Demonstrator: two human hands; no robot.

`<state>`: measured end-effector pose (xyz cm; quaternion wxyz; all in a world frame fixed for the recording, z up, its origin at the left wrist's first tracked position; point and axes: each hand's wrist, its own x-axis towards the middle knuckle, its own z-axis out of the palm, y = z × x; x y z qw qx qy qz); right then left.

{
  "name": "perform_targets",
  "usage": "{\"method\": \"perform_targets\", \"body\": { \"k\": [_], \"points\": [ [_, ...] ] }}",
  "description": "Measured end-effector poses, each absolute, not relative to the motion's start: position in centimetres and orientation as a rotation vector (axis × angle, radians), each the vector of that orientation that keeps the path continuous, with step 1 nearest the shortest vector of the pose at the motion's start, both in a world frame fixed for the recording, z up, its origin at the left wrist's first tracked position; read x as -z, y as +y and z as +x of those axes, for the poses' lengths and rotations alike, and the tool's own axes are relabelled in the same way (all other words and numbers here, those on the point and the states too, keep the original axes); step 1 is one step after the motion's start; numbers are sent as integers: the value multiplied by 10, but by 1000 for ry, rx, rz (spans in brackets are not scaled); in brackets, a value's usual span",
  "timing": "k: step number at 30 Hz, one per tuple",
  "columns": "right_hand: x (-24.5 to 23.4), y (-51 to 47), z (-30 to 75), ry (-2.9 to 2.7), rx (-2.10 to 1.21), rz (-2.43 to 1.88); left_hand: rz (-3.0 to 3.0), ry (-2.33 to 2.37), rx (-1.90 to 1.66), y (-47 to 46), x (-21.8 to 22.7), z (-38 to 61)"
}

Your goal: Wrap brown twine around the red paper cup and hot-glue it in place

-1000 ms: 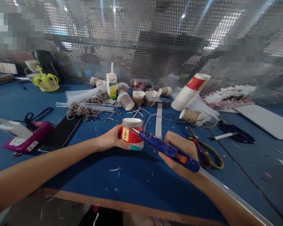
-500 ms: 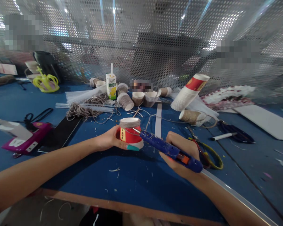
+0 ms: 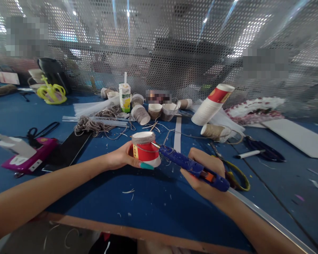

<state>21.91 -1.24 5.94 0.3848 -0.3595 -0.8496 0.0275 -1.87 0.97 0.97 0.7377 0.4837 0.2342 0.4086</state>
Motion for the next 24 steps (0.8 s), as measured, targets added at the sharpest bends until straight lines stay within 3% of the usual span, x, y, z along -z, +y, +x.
{"method": "perform_targets", "body": {
  "k": [24],
  "points": [
    [-53,-4,224,-2150,73,-1085,1038,460,-854,10,-5,-23]
  ]
}}
